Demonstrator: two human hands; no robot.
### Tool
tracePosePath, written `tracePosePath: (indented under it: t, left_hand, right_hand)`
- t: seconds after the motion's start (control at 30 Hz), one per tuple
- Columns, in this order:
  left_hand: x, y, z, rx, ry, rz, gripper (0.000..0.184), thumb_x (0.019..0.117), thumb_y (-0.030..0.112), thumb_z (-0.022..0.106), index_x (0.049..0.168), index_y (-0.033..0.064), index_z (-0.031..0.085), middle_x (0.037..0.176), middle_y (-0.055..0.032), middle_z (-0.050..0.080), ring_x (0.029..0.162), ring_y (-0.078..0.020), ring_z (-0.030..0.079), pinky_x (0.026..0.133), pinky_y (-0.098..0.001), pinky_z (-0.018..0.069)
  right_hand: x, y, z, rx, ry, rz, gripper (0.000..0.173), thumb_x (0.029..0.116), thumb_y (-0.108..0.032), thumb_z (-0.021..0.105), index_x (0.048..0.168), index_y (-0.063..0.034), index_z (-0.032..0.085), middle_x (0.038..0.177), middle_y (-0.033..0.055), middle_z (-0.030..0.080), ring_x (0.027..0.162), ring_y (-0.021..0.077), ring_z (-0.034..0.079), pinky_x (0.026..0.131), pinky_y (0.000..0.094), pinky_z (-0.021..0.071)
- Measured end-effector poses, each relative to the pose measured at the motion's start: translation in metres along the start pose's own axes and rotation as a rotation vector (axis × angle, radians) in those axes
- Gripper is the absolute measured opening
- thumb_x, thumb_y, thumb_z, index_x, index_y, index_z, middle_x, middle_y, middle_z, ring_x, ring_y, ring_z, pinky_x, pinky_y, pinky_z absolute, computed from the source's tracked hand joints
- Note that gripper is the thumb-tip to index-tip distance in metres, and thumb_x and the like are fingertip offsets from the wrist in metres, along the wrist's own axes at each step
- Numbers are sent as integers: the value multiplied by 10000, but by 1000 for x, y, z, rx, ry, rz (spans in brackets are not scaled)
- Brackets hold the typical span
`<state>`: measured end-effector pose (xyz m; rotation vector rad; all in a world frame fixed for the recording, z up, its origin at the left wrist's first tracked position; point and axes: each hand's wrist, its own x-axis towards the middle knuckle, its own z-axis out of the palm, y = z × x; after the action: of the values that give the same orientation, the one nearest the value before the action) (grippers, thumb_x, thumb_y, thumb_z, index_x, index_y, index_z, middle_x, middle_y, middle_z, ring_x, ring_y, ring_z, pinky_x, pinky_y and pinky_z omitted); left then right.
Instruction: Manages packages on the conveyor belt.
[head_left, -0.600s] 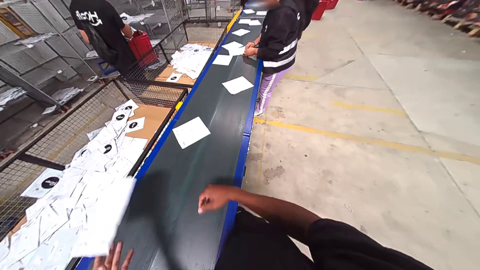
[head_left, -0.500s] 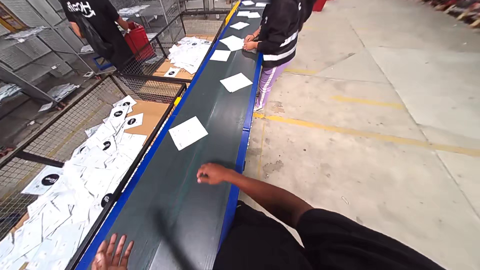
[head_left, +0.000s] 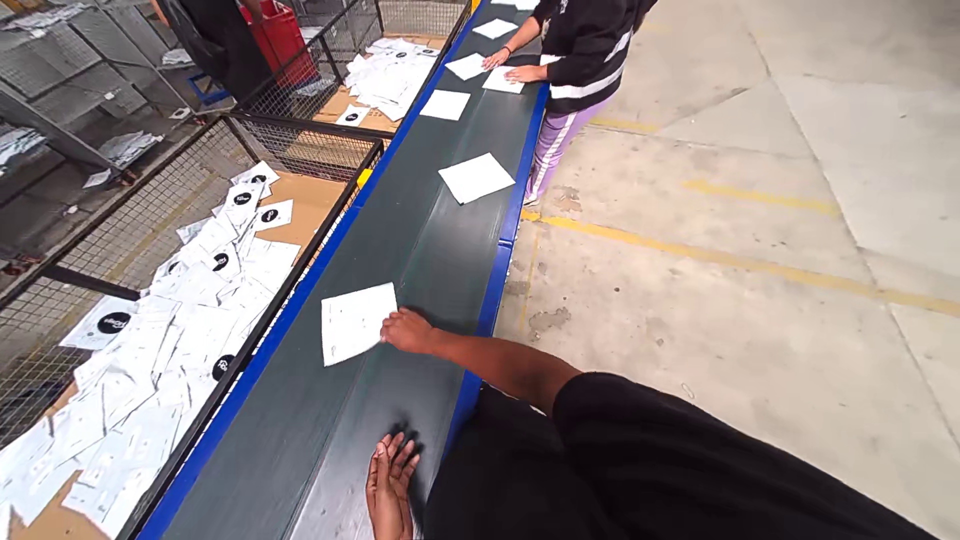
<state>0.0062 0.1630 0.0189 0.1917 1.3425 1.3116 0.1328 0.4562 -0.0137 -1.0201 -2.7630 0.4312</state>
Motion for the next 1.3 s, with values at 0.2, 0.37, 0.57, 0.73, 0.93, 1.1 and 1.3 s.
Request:
tracePosePath:
  t: [0.2, 0.37, 0.57, 0.73, 0.93, 1.1, 1.3]
  left_hand:
    - [-5, 24, 1, 213, 173, 121, 458, 1013, 176, 640, 1390, -30, 480, 1198, -150, 685, 1036, -182, 700, 920, -400, 594]
    - [-4, 123, -41, 873, -130, 71, 569, 938, 139, 725, 1392, -99, 478, 1210, -204, 684, 1106, -207, 685, 1017, -428, 552]
    - [44, 239, -73, 231, 43, 421, 533, 1095, 369, 441, 1531, 99, 299, 1363, -146, 626, 1074, -354, 716, 848, -577, 618]
    - [41, 182, -47, 358, -76, 301, 522, 1102, 352, 388, 1526, 49, 350, 1396, -160, 605, 1130, -331, 688, 917, -539, 593]
    - [16, 46, 5, 359, -186, 12, 424, 1093, 232, 451, 1439, -13, 468, 1291, -210, 666, 1058, -366, 712, 878, -524, 610]
    - [1, 0, 36, 220, -253, -31, 548, 1092, 324, 445, 1530, 10, 342, 1444, -219, 557, 1185, -385, 660, 948, -541, 592]
    - [10, 34, 18, 257, 164, 33, 373, 1049, 292, 580, 1257, -17, 608, 1025, -145, 721, 908, -194, 707, 834, -415, 600]
  right_hand:
    - [-104, -135, -27, 901, -519, -360, 186, 970, -173, 710, 1068, -23, 762, 914, 105, 745, 846, 196, 710, 839, 431, 578]
    - [-108, -91, -58, 818, -638, -290, 259, 981, -254, 710, 1098, -27, 755, 931, 112, 748, 860, 206, 712, 846, 457, 573]
    - [-74, 37, -81, 407, -112, 179, 409, 1015, -379, 617, 1306, -98, 669, 1301, 141, 657, 1235, 292, 615, 1074, 505, 493]
    - [-74, 143, -68, 125, 88, 602, 594, 1023, -324, 533, 1580, -156, 415, 1661, 149, 332, 1520, 395, 318, 1182, 642, 323]
    - [-98, 106, -27, -98, 142, 348, 384, 1089, -358, 423, 1141, -119, 719, 1196, 119, 702, 1181, 334, 636, 1083, 574, 430]
    - [-101, -18, -29, 505, 11, 170, 272, 1026, -304, 587, 1017, -88, 752, 1021, 95, 723, 975, 232, 697, 900, 465, 573]
    - [-126, -117, -46, 1038, -558, -242, 391, 970, -221, 725, 1281, 8, 661, 1075, 156, 736, 913, 233, 714, 886, 444, 583]
